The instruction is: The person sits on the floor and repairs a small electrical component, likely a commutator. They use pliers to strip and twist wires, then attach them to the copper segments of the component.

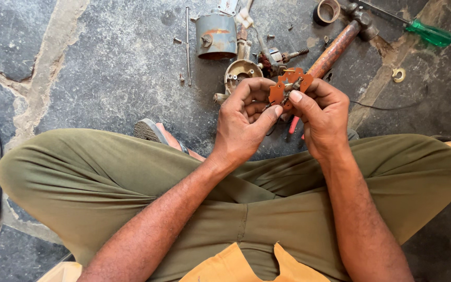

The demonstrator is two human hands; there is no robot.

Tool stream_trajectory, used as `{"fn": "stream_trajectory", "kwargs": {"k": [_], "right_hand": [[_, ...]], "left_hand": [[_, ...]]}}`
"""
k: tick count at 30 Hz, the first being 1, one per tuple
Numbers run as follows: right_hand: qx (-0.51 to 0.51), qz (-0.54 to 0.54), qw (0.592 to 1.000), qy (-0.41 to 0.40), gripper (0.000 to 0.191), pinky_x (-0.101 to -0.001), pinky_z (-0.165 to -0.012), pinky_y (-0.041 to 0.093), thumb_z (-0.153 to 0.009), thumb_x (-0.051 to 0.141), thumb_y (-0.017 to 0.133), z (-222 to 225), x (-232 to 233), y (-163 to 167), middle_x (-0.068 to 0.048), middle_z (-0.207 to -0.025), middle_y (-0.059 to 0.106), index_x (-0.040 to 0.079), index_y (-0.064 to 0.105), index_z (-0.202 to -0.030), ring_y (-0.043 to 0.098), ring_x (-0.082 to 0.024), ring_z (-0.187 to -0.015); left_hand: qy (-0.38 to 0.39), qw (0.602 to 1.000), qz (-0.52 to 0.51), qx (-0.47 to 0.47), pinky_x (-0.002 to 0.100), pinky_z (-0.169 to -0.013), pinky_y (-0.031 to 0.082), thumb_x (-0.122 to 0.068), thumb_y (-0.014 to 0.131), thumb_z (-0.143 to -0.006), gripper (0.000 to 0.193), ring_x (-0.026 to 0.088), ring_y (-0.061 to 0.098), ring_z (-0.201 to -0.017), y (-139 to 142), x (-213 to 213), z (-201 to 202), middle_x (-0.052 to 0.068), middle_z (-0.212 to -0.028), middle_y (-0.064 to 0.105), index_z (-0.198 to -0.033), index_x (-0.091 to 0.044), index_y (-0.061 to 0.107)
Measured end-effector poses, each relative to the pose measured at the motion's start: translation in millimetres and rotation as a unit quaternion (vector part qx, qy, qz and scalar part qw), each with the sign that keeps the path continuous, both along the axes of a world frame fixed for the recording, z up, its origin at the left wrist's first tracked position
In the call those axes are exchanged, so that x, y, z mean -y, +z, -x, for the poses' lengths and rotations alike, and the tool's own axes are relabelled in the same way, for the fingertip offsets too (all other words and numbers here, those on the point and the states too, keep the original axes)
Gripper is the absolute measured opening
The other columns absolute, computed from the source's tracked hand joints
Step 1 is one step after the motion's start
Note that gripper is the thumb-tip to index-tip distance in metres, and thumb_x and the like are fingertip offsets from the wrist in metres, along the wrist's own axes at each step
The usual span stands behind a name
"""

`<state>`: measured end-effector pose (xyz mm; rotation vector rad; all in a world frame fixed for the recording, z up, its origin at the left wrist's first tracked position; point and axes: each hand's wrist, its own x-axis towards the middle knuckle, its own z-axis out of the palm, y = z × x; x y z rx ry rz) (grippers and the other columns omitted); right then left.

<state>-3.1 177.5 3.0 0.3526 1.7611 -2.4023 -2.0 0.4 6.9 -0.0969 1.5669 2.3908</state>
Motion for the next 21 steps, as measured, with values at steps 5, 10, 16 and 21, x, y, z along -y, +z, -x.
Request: {"fn": "stream_trajectory", "kwargs": {"k": [5, 10, 16, 21], "right_hand": [[-0.003, 0.005, 1.000, 0.012, 0.016, -0.0309, -0.081, 0.062, -0.100, 0.001, 0.068, 1, 0, -1, -0.009, -0.103, 0.074, -0.005, 0.069, -0.114, 0.072, -0.015, -0.087], [-0.002, -0.009, 1.000, 0.026, 0.015, -0.0301, -0.082, 0.061, -0.098, 0.000, 0.070, 0, -4, -2, -0.009, -0.103, 0.074, -0.005, 0.070, -0.112, 0.071, -0.014, -0.087], [-0.005, -0.046, 0.997, 0.056, 0.013, -0.0289, -0.081, 0.061, -0.096, 0.000, 0.074, 2, -10, -3, -0.009, -0.100, 0.075, -0.004, 0.071, -0.108, 0.072, -0.013, -0.087], [-0.009, -0.109, 0.992, 0.066, 0.015, -0.0267, -0.075, 0.058, -0.099, 0.000, 0.074, 3, -7, 4, -0.009, -0.100, 0.075, -0.004, 0.070, -0.113, 0.071, -0.013, -0.086]], "left_hand": [[0.004, 1.000, 0.006, -0.001, 0.024, -0.089, 0.060, 0.002, 0.070, -0.095, 0.036, 0.009, 0.070, -0.103, -2, 2, 0, 0.005, -0.116, 0.069, -0.128, -0.002, 0.058], [-0.001, 1.000, 0.007, 0.010, 0.023, -0.087, 0.060, 0.003, 0.070, -0.092, 0.039, 0.010, 0.070, -0.100, -4, 1, -1, 0.007, -0.111, 0.071, -0.129, -0.002, 0.056], [-0.001, 1.000, 0.005, 0.006, 0.024, -0.090, 0.059, 0.003, 0.070, -0.093, 0.038, 0.010, 0.070, -0.103, -7, 3, -2, 0.007, -0.113, 0.071, -0.128, -0.002, 0.055], [0.000, 1.000, 0.003, 0.010, 0.024, -0.089, 0.058, 0.004, 0.070, -0.093, 0.038, 0.010, 0.069, -0.102, -10, 2, -1, 0.007, -0.113, 0.070, -0.127, -0.002, 0.055]]}}
